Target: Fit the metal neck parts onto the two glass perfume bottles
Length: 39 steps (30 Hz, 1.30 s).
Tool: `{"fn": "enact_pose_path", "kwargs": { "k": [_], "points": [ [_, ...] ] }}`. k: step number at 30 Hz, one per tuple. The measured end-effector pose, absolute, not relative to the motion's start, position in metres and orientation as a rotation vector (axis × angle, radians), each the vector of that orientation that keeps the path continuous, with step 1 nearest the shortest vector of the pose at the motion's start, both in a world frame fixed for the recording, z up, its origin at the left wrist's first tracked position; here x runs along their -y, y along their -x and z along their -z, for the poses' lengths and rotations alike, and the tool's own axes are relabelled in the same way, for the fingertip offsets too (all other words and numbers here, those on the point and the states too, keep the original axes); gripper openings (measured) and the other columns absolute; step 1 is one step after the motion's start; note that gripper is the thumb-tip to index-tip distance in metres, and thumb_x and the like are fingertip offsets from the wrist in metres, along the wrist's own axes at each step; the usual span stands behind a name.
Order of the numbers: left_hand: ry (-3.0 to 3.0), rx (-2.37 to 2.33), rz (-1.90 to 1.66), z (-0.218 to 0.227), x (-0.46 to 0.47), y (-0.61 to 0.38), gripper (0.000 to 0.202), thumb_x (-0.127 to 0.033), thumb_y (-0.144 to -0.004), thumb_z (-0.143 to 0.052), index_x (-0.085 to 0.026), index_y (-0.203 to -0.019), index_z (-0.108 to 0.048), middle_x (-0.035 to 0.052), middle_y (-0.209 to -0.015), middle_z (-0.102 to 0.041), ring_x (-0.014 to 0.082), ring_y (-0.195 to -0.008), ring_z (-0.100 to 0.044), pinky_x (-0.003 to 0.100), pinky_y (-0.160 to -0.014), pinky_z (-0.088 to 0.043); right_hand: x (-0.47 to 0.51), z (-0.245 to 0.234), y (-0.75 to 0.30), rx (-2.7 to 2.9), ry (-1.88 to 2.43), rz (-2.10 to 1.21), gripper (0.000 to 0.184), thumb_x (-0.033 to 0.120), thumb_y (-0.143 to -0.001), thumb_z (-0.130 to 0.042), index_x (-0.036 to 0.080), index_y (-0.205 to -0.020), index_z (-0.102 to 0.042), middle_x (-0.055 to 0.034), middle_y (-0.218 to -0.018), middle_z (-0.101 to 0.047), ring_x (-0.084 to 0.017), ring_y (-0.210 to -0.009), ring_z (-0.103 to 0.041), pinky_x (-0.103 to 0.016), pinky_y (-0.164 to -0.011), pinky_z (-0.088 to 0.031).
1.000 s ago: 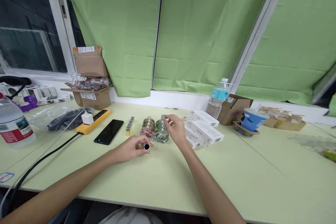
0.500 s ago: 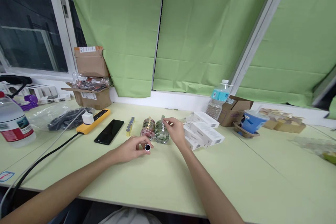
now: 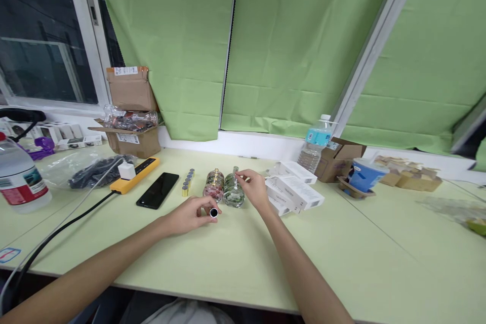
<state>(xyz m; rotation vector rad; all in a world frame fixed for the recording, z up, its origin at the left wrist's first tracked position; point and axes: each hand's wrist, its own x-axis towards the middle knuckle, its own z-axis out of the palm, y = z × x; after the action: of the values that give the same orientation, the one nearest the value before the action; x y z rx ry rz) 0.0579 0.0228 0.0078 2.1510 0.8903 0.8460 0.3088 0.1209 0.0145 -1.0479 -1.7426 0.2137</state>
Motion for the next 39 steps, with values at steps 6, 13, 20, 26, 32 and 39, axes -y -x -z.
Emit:
{"fn": "enact_pose_path", "kwargs": {
  "k": [6, 13, 20, 26, 32, 39],
  "points": [
    [-2.153, -0.888, -0.855, -0.009, -0.022, -0.057, 0.029, -0.042, -0.083, -0.067, -0.02, -0.102, -0.063, 0.0009, -0.086, -0.064, 0.013, -0.072, -0.057, 0.023, -0.065, -0.042, -0.122, -0.016, -0.31, 1.774, 1.036, -0.24, 0.02, 0.038, -0.082, -0.067, 0.022, -0.088, -0.077, -0.0058, -0.088, -0.075, -0.021, -0.077, -0.067, -0.032, -0.066, -0.053],
    [-2.131, -0.884, -0.85, -0.009, -0.022, -0.058, 0.028, -0.04, -0.084, -0.067, -0.02, -0.102, -0.063, 0.0007, -0.085, -0.064, 0.013, -0.071, -0.057, 0.023, -0.064, -0.043, -0.118, -0.023, -0.312, 1.888, 1.034, -0.163, 0.018, 0.033, -0.087, -0.062, 0.024, -0.092, -0.077, -0.0052, -0.091, -0.075, -0.021, -0.079, -0.067, -0.033, -0.067, -0.052],
    [-2.139, -0.891, -0.845, -0.009, -0.022, -0.058, 0.028, -0.041, -0.083, -0.067, -0.02, -0.101, -0.063, 0.0007, -0.085, -0.065, 0.0131, -0.07, -0.057, 0.023, -0.065, -0.043, -0.116, -0.028, -0.312, 1.98, 0.977, -0.069, 0.02, 0.027, -0.089, -0.058, 0.025, -0.094, -0.077, -0.0052, -0.094, -0.075, -0.021, -0.084, -0.067, -0.033, -0.069, -0.052],
    [-2.146, -0.898, -0.852, -0.01, -0.021, -0.058, 0.03, -0.043, -0.083, -0.067, -0.019, -0.1, -0.063, 0.0012, -0.086, -0.065, 0.0131, -0.069, -0.057, 0.024, -0.065, -0.044, -0.119, -0.021, -0.311, 1.857, 1.019, -0.184, 0.018, 0.032, -0.086, -0.061, 0.024, -0.09, -0.078, -0.0049, -0.092, -0.076, -0.021, -0.081, -0.068, -0.033, -0.07, -0.053],
    [-2.154, -0.907, -0.854, -0.011, -0.021, -0.059, 0.03, -0.045, -0.082, -0.066, -0.02, -0.099, -0.063, 0.0006, -0.084, -0.064, 0.0123, -0.067, -0.055, 0.024, -0.063, -0.043, -0.12, -0.019, -0.308, 1.822, 1.026, -0.188, 0.021, 0.036, -0.085, -0.062, 0.022, -0.088, -0.078, -0.0062, -0.087, -0.075, -0.021, -0.074, -0.067, -0.034, -0.07, -0.053],
    [-2.161, -0.911, -0.833, -0.012, -0.021, -0.059, 0.029, -0.043, -0.084, -0.065, -0.019, -0.1, -0.062, 0.001, -0.085, -0.064, 0.0122, -0.067, -0.055, 0.023, -0.062, -0.042, -0.117, -0.024, -0.307, 1.87, 1.05, -0.136, 0.02, 0.033, -0.085, -0.06, 0.023, -0.089, -0.077, -0.0056, -0.087, -0.075, -0.02, -0.073, -0.066, -0.033, -0.068, -0.053]
  ]
}}
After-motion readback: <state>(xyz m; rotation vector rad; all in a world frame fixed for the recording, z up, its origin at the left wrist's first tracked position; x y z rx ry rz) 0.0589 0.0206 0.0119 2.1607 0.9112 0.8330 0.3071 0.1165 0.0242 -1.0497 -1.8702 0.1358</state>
